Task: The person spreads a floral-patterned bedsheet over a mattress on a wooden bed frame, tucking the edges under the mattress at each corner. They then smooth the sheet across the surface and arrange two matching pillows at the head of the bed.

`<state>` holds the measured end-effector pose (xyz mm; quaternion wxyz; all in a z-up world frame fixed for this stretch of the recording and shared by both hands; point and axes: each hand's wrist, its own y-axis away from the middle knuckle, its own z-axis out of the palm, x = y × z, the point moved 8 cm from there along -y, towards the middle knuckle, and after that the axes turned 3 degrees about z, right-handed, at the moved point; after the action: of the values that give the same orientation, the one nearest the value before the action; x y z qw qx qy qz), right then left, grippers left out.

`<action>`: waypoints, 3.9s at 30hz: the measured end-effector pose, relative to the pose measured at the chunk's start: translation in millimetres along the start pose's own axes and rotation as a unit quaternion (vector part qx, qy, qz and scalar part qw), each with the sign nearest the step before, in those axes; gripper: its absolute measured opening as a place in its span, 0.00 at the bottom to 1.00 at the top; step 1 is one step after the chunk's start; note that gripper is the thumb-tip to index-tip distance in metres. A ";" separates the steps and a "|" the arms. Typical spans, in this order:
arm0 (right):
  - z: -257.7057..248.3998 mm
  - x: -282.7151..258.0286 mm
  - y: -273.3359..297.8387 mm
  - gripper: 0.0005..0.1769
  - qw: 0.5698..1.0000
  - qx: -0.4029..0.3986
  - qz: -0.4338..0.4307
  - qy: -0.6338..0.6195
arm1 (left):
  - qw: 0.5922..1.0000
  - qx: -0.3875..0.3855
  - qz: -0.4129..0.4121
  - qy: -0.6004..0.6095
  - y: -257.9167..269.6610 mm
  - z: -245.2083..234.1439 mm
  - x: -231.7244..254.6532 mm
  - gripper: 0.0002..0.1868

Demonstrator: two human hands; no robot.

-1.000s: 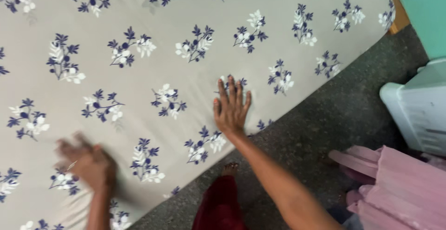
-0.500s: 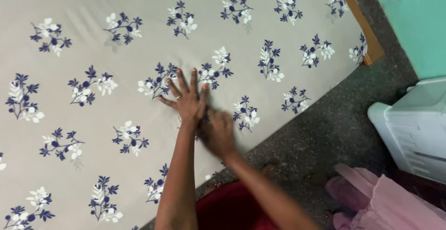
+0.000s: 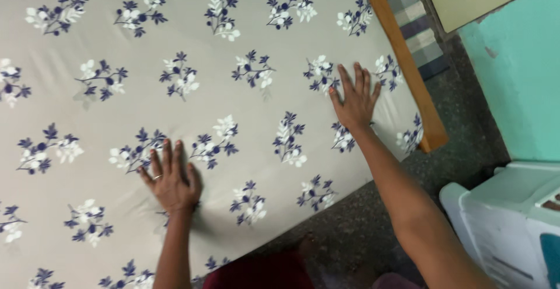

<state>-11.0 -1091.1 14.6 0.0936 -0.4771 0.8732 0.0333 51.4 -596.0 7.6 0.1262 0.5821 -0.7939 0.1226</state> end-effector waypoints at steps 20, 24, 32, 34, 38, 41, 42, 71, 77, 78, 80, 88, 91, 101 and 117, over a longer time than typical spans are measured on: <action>8.7 13.7 -31.6 0.39 0.998 0.006 -0.068 0.019 | 0.997 0.069 -0.023 0.009 -72.6 57.9 120.6 0.33; 2.7 11.3 -31.7 0.38 0.997 0.006 -0.076 0.003 | 1.000 0.004 0.004 -0.021 -187.1 130.5 281.3 0.33; 15.2 23.1 -37.6 0.36 0.994 -0.043 -0.073 -0.066 | 0.988 0.039 -0.149 0.030 -262.5 151.4 357.2 0.32; 24.2 27.8 -56.1 0.37 0.991 -0.076 -0.090 -0.063 | 0.987 0.056 -0.151 0.026 -260.0 148.7 357.4 0.32; 36.8 12.9 -143.5 0.38 0.988 -0.043 -0.145 -0.001 | 0.983 0.063 -0.166 0.037 -261.5 153.3 358.1 0.32; 39.3 -15.6 -226.3 0.39 0.979 -0.067 -0.189 0.046 | 0.983 0.076 -0.166 0.026 -262.9 149.1 357.5 0.33; 38.9 -19.5 -246.7 0.39 0.971 -0.070 -0.213 0.080 | 0.983 0.072 -0.168 0.024 -261.0 150.9 358.1 0.33; 84.7 -83.7 -470.8 0.67 0.929 -0.226 -0.290 -0.045 | 0.977 0.113 -0.182 -0.002 -263.5 135.8 364.9 0.35; 89.7 -112.8 -518.9 0.69 0.923 -0.234 -0.304 -0.040 | 0.975 0.108 -0.196 -0.012 -269.8 131.3 366.3 0.34; 91.5 -113.3 -521.6 0.68 0.922 -0.235 -0.304 -0.037 | 0.974 0.107 -0.198 -0.010 -269.1 131.2 366.2 0.33; 92.1 -120.5 -534.8 0.67 0.920 -0.239 -0.308 -0.040 | 0.973 0.109 -0.203 -0.005 -270.1 131.1 364.9 0.32; 81.1 -141.7 -593.1 0.57 0.912 -0.210 -0.346 -0.061 | 0.973 0.107 -0.203 -0.041 -270.8 133.4 364.4 0.33; 77.6 -145.1 -607.7 0.54 0.910 -0.192 -0.358 -0.083 | 0.970 0.099 -0.219 -0.041 -269.8 136.3 364.2 0.32; 103.9 -193.6 -733.2 0.55 0.894 -0.184 -0.391 -0.118 | 0.933 0.115 -0.340 0.006 -469.1 193.8 401.9 0.31; 126.4 -304.7 -938.6 0.57 0.888 -0.234 -0.385 -0.092 | 0.944 0.069 -0.321 -0.035 -865.5 170.1 340.0 0.40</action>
<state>954.2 -1329.6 -20.6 0.0642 -0.7788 0.5752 0.2420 769.4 -1210.8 5.9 0.0911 0.8172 -0.5585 0.1093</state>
